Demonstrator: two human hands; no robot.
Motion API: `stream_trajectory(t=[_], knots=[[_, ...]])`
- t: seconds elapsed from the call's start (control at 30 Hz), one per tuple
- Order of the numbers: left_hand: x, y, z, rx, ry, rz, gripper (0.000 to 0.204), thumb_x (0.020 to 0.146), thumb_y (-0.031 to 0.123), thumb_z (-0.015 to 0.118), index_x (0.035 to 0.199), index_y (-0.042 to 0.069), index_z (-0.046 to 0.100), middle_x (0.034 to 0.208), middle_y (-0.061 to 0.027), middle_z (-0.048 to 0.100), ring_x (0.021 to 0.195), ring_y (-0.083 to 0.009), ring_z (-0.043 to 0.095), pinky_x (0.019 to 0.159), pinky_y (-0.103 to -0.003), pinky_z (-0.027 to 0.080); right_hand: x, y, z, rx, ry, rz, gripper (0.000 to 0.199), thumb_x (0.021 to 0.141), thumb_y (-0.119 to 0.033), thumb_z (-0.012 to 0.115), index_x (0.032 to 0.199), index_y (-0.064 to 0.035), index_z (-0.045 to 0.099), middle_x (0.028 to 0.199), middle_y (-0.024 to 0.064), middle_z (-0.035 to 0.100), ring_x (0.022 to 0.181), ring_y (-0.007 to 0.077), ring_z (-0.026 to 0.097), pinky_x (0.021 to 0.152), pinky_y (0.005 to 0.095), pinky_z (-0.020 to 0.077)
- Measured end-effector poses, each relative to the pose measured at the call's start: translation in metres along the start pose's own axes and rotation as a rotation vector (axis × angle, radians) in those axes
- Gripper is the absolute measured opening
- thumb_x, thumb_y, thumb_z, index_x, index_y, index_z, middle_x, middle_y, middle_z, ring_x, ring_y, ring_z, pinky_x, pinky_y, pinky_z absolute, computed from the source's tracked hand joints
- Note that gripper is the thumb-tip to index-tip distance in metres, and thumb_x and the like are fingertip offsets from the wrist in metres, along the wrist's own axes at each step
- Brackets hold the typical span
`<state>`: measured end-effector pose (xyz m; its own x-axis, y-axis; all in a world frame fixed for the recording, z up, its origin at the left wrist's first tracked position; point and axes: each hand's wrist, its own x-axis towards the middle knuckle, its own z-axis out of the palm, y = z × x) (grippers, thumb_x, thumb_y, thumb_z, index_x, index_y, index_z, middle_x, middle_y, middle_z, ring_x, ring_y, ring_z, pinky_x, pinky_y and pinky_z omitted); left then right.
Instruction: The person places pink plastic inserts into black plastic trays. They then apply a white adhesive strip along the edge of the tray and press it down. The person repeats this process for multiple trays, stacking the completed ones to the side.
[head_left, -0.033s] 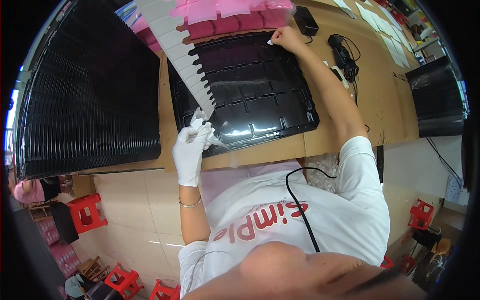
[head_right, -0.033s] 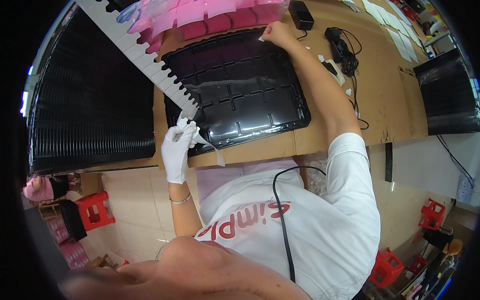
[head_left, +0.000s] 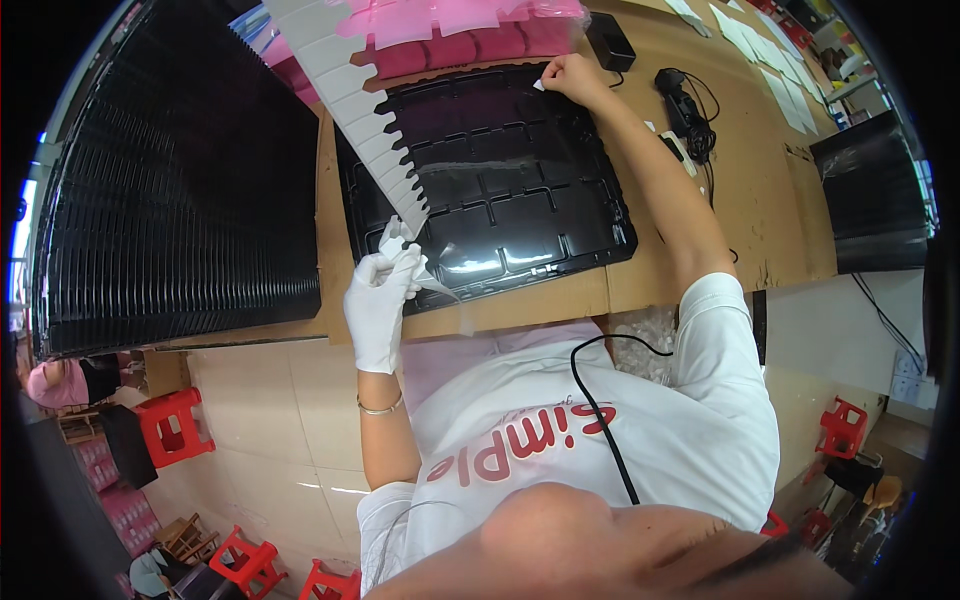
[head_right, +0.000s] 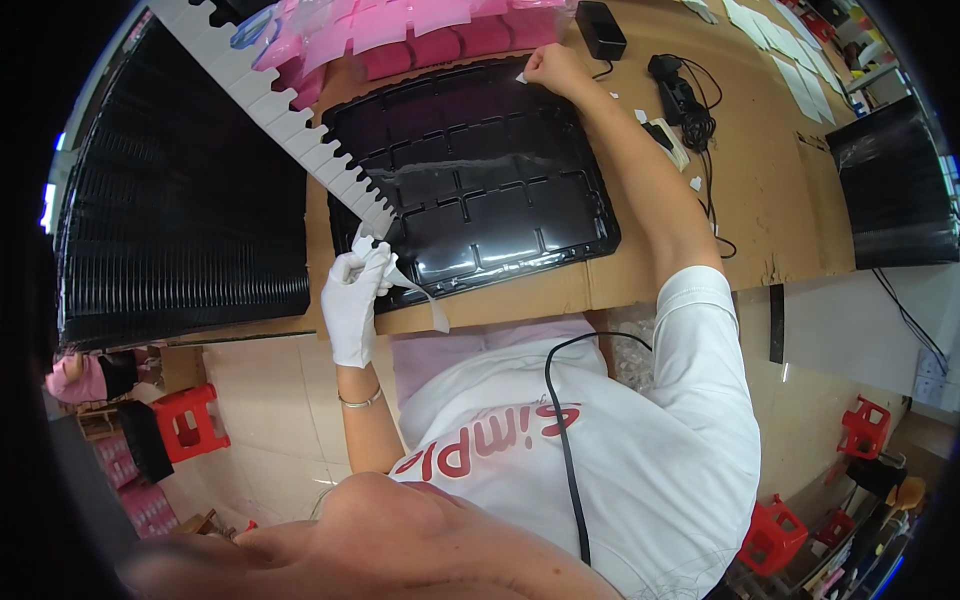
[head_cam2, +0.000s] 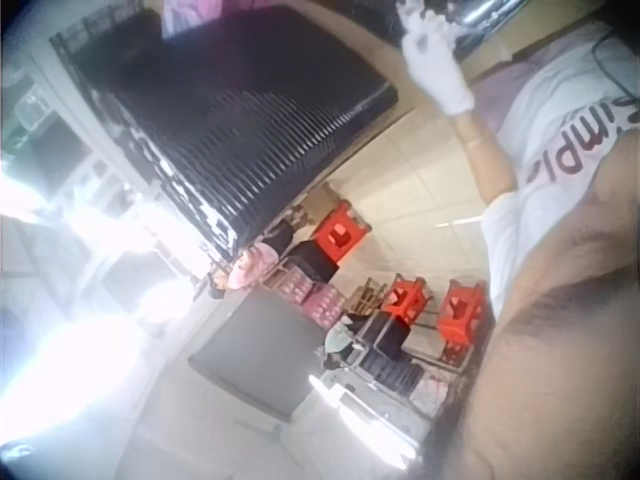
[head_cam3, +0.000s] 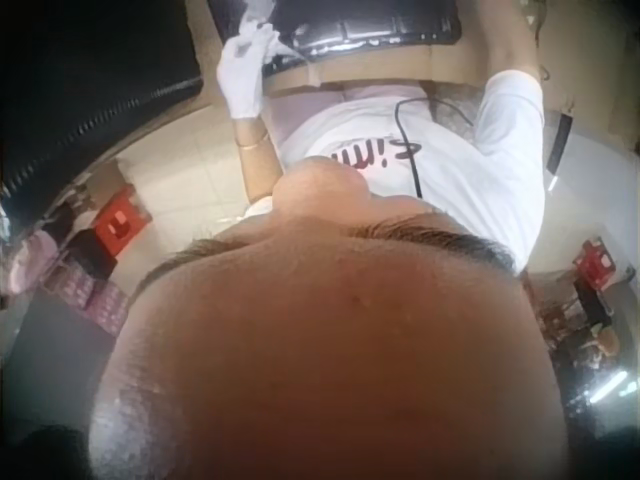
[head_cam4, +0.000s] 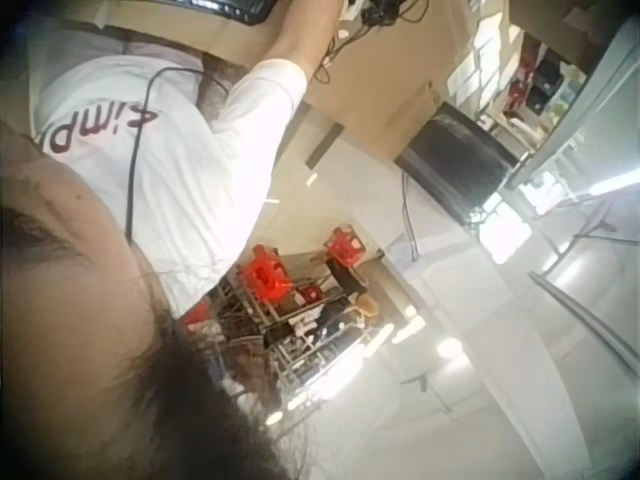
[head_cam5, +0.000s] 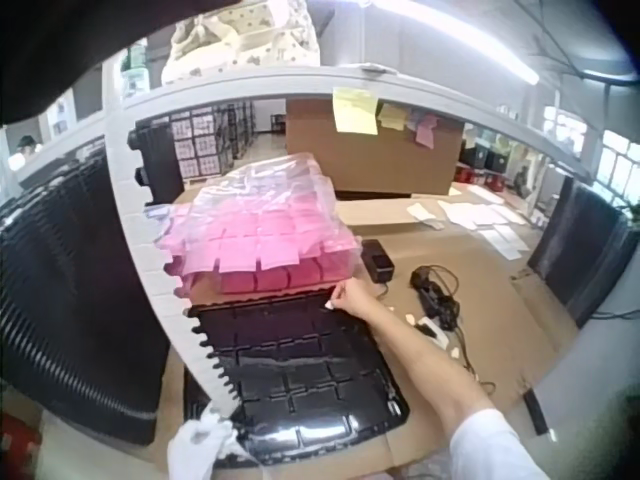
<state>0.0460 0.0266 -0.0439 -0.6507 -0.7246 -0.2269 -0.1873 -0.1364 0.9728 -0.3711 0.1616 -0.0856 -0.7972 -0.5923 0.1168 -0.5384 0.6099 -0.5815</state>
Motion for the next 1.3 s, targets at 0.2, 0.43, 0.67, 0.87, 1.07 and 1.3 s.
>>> stream_trajectory(t=[0.2,0.43,0.67,0.87,1.07,1.3], knots=[[-0.001,0.005,0.005,0.037,0.07,-0.006,0.011,0.086,0.009,0.071,0.083,0.002,0.063,0.083,-0.0057,0.068,0.067,-0.0051,0.059,0.059,-0.019,0.046,-0.016,0.018,-0.007,0.12,-0.001,-0.147,0.016,0.069,-0.019,0.073,0.075,-0.005,0.069,0.063,0.0077,0.063,0.059,0.0185,0.06,0.059,0.0329,0.0474],[-0.001,0.002,0.006,0.073,0.064,0.027,0.011,0.086,0.01,0.071,0.083,0.002,0.063,0.081,-0.0048,0.068,0.068,-0.0047,0.059,0.058,-0.019,0.045,-0.005,0.001,-0.003,-0.062,0.028,-0.049,0.018,0.068,-0.02,0.075,0.072,-0.0036,0.069,0.067,0.0093,0.066,0.063,0.0195,0.063,0.06,0.0321,0.0487],[-0.001,-0.004,0.001,0.034,0.039,0.088,0.011,0.086,0.01,0.071,0.083,0.003,0.062,0.081,-0.0044,0.067,0.063,-0.004,0.056,0.057,-0.019,0.044,-0.031,-0.018,-0.016,0.65,-0.182,-0.025,0.016,0.08,-0.018,0.069,0.083,-0.0019,0.067,0.07,0.0047,0.063,0.058,0.0119,0.054,0.051,0.0253,0.0419],[-0.022,0.007,0.014,-0.154,-0.145,-0.01,0.012,0.087,0.01,0.069,0.082,0.006,0.059,0.086,-0.006,0.068,0.061,-0.0042,0.056,0.054,-0.017,0.042,-0.162,-0.06,-0.03,1.748,-0.412,0.229,0.01,0.088,-0.007,0.053,0.096,-0.0015,0.056,0.088,0.0155,0.063,0.065,0.0099,0.054,0.043,0.0165,0.0352],[-0.037,-0.002,0.046,-0.267,-0.193,-0.07,0.011,0.089,0.01,0.067,0.085,0.007,0.058,0.078,-0.004,0.064,0.057,-0.0033,0.052,0.051,-0.015,0.038,-0.236,-0.096,-0.007,1.685,-0.409,0.344,0.019,0.087,-0.007,0.05,0.091,0.0057,0.063,0.077,0.0133,0.061,0.054,0.0084,0.043,0.042,0.0196,0.0281],[-0.035,-0.009,0.041,-0.22,-0.143,-0.058,0.015,0.088,0.011,0.069,0.08,0.008,0.056,0.079,-0.0042,0.066,0.057,-0.0036,0.053,0.052,-0.017,0.039,-0.195,-0.095,0.01,0.205,0.09,-0.228,0.026,0.085,-0.029,0.069,0.093,-0.0048,0.065,0.079,0.0037,0.06,0.072,0.0185,0.059,0.07,0.0288,0.0482]])
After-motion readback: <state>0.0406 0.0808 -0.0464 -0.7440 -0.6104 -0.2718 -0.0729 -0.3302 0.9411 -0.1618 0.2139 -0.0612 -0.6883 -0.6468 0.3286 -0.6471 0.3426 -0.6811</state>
